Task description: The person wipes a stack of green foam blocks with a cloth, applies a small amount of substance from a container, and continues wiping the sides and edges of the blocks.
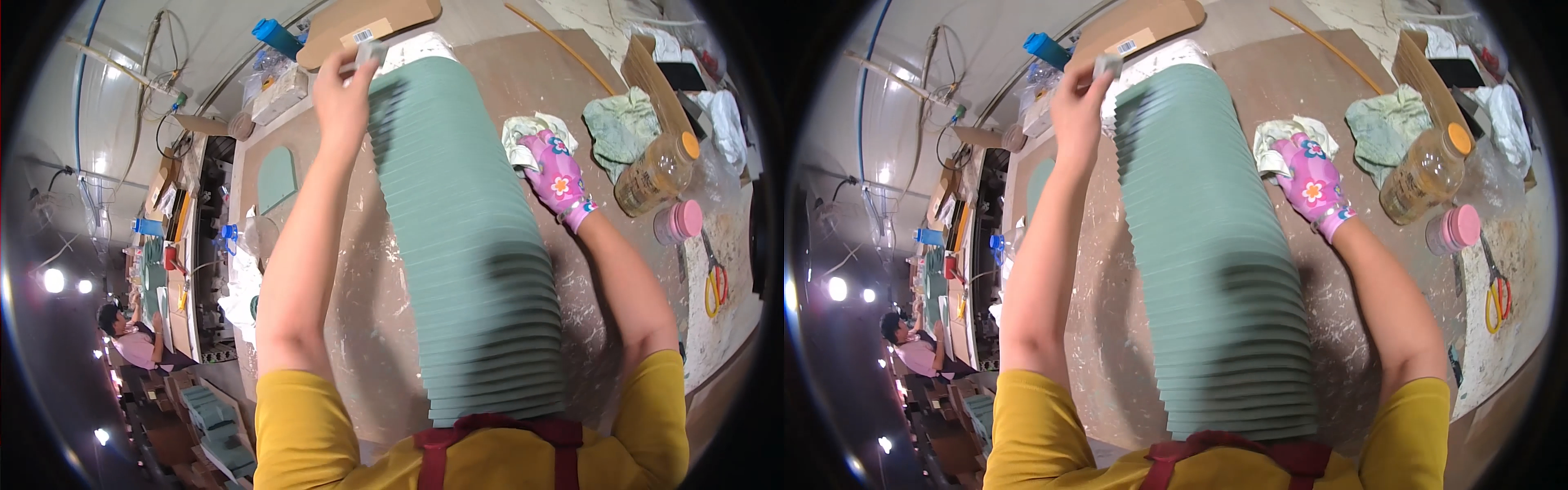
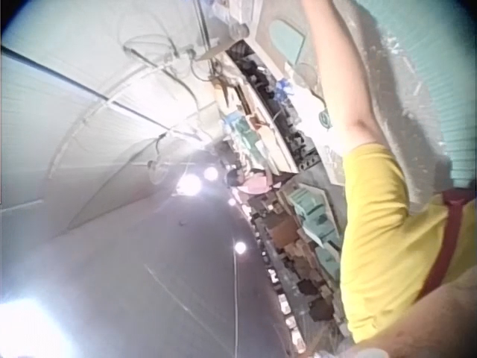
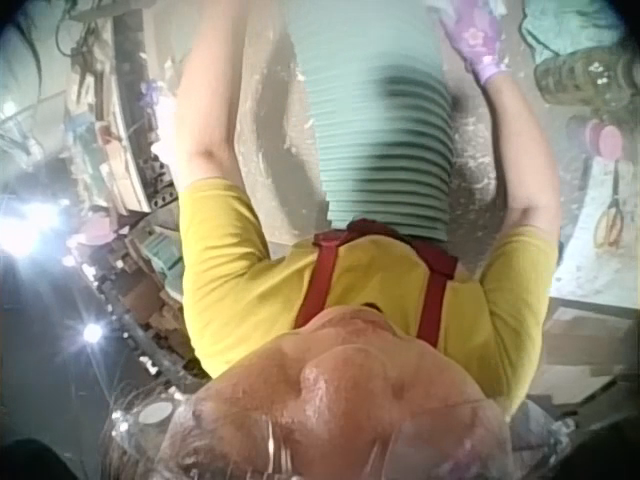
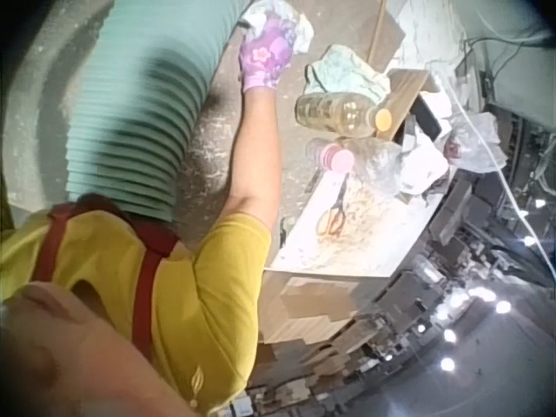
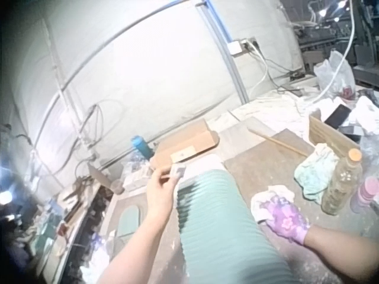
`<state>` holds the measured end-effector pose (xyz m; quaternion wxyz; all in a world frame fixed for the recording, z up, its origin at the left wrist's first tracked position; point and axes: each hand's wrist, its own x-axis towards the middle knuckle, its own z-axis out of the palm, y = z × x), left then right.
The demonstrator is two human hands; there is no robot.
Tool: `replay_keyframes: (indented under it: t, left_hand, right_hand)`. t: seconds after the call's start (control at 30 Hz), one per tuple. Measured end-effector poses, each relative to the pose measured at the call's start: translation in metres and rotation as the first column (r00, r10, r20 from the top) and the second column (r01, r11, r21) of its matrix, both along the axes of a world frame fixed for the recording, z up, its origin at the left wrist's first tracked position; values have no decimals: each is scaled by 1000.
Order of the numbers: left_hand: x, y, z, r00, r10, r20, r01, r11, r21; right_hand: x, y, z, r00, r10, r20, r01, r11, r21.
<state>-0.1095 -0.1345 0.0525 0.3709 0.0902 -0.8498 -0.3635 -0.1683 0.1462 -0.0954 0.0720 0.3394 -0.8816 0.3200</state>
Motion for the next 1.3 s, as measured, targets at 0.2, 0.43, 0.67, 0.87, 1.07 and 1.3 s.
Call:
replay_keyframes:
  t: [0.2, 0.43, 0.67, 0.87, 1.07, 1.3]
  left_hand:
    - [115, 54, -29, 999, -28, 45, -4, 809, 587]
    - [260, 29, -63, 936, 344, 78, -322, 747, 581]
    - [463, -39, -78, 547, 836, -45, -686, 478, 549]
    - [557, -79, -143, 345, 915, 209, -900, 259, 351]
    - [556, -100, -180, 375, 849, 372, -918, 396, 22]
    - [494, -41, -119, 364, 882, 299, -883, 429, -192]
  right_hand:
    - [-75, -67, 68, 959, 156, -237, -232, 913, -337]
    - [-66, -115, 66, 899, 376, -225, -420, 887, -192]
    - [-69, -31, 44, 990, 134, 43, -141, 963, 232]
    - [-21, 44, 37, 976, 56, 212, -39, 996, -86]
    - [29, 102, 33, 910, 100, 402, -8, 975, -224]
    - [33, 68, 85, 958, 235, 167, -162, 918, -361]
